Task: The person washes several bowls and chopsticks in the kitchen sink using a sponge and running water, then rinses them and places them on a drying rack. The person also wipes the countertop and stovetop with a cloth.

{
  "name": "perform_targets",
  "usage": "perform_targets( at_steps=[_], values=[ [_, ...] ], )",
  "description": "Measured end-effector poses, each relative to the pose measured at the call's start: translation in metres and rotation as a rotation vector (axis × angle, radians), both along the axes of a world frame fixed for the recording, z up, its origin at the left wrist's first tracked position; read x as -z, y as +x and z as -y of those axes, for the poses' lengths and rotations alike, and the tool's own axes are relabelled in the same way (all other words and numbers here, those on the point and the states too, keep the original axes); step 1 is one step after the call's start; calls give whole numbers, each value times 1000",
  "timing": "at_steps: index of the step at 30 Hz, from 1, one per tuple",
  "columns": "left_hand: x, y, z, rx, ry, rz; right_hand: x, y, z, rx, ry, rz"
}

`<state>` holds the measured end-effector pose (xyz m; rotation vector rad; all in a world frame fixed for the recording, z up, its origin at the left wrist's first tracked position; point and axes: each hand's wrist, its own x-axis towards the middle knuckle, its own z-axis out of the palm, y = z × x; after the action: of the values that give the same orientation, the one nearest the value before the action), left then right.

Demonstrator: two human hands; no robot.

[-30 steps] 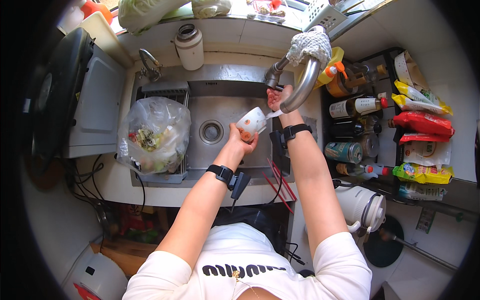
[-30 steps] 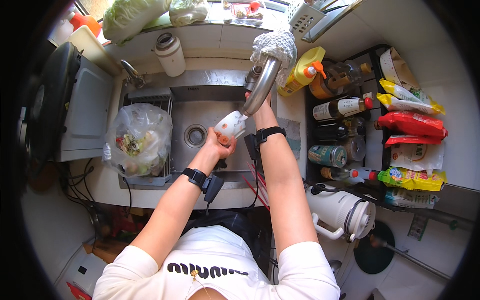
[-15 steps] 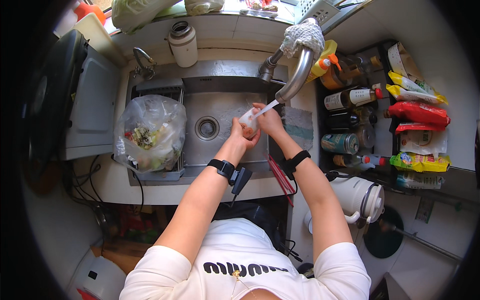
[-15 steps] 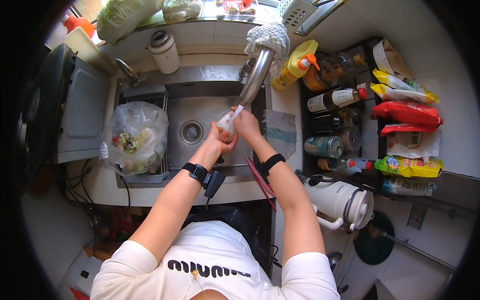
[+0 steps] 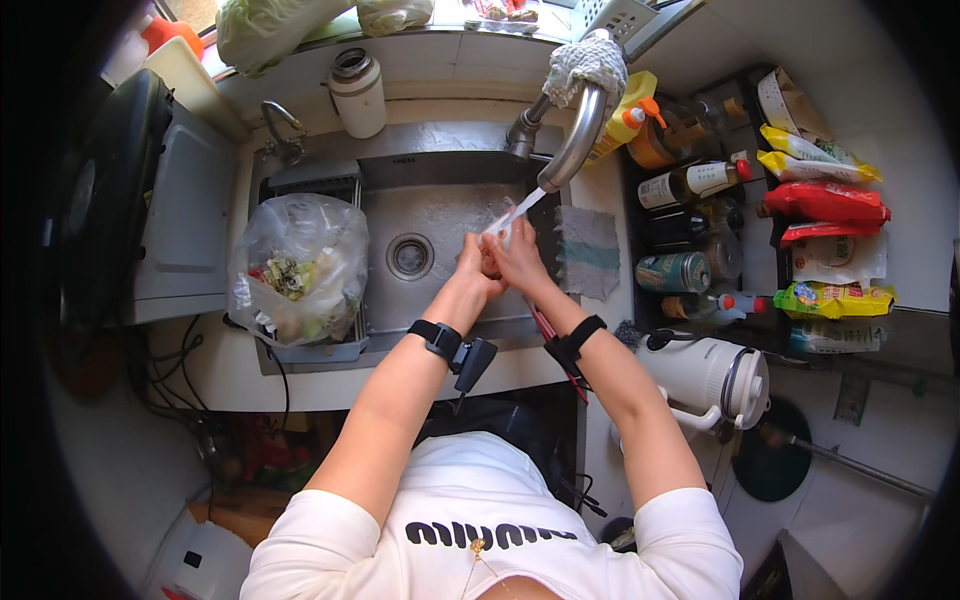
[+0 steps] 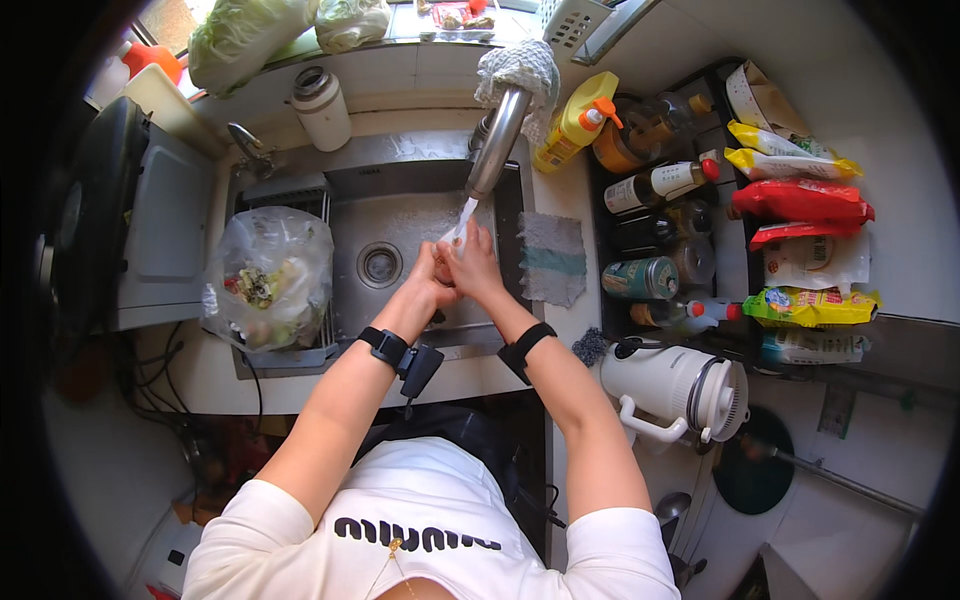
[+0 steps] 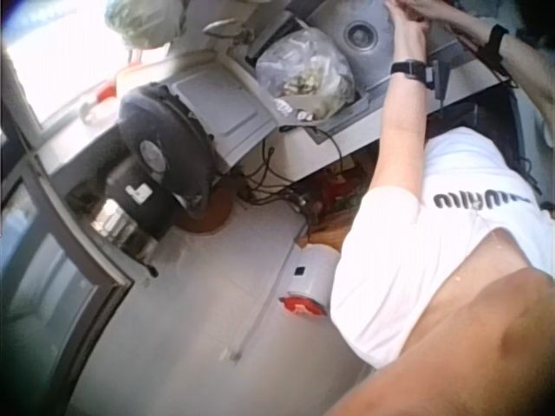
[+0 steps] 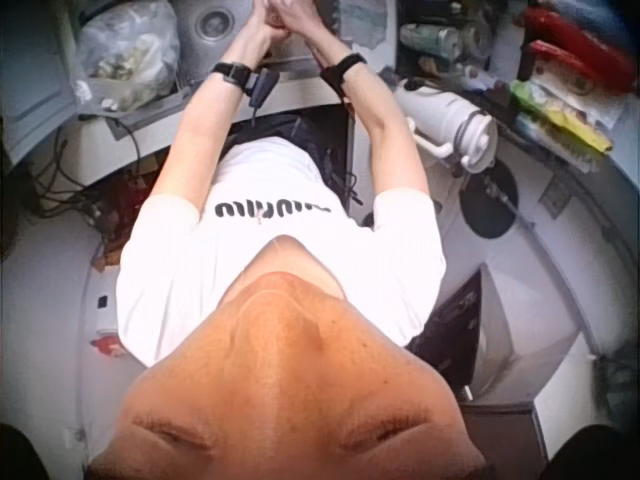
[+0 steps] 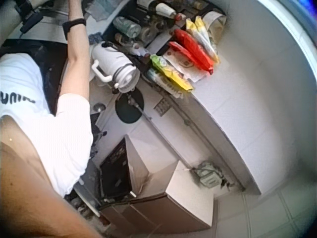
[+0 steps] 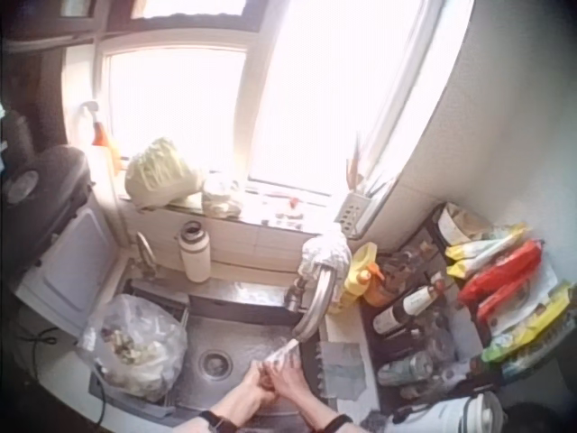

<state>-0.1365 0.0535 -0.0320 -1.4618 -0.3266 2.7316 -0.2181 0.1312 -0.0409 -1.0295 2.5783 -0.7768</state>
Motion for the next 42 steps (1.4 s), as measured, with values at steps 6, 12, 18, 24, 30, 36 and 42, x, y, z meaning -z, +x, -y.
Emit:
perform_targets(
  at_steps=[6,12,18,24,30,36,42],
  values=[
    [-9,10,5,35,-38,54,-14,7,12,150,-5,53],
    [-8,22,19,135,126,-2,-21,-13,9,496,-156,1090],
    [-19,-4,19,117,-215,187,5,-4,-16,299,-41,667],
    [-37,-29,3,313,-774,293,4,-20,-35,403,-155,345],
    [-35,-1,-17,752,-1959,341,-24,-20,-40,301,-290,181],
    [-28,40,-16,648,-2207,268,-60,3,-36,-143,-243,-55],
    [-24,66,-12,595,-2379,8,-68,-10,2,-89,134,652]
  ],
)
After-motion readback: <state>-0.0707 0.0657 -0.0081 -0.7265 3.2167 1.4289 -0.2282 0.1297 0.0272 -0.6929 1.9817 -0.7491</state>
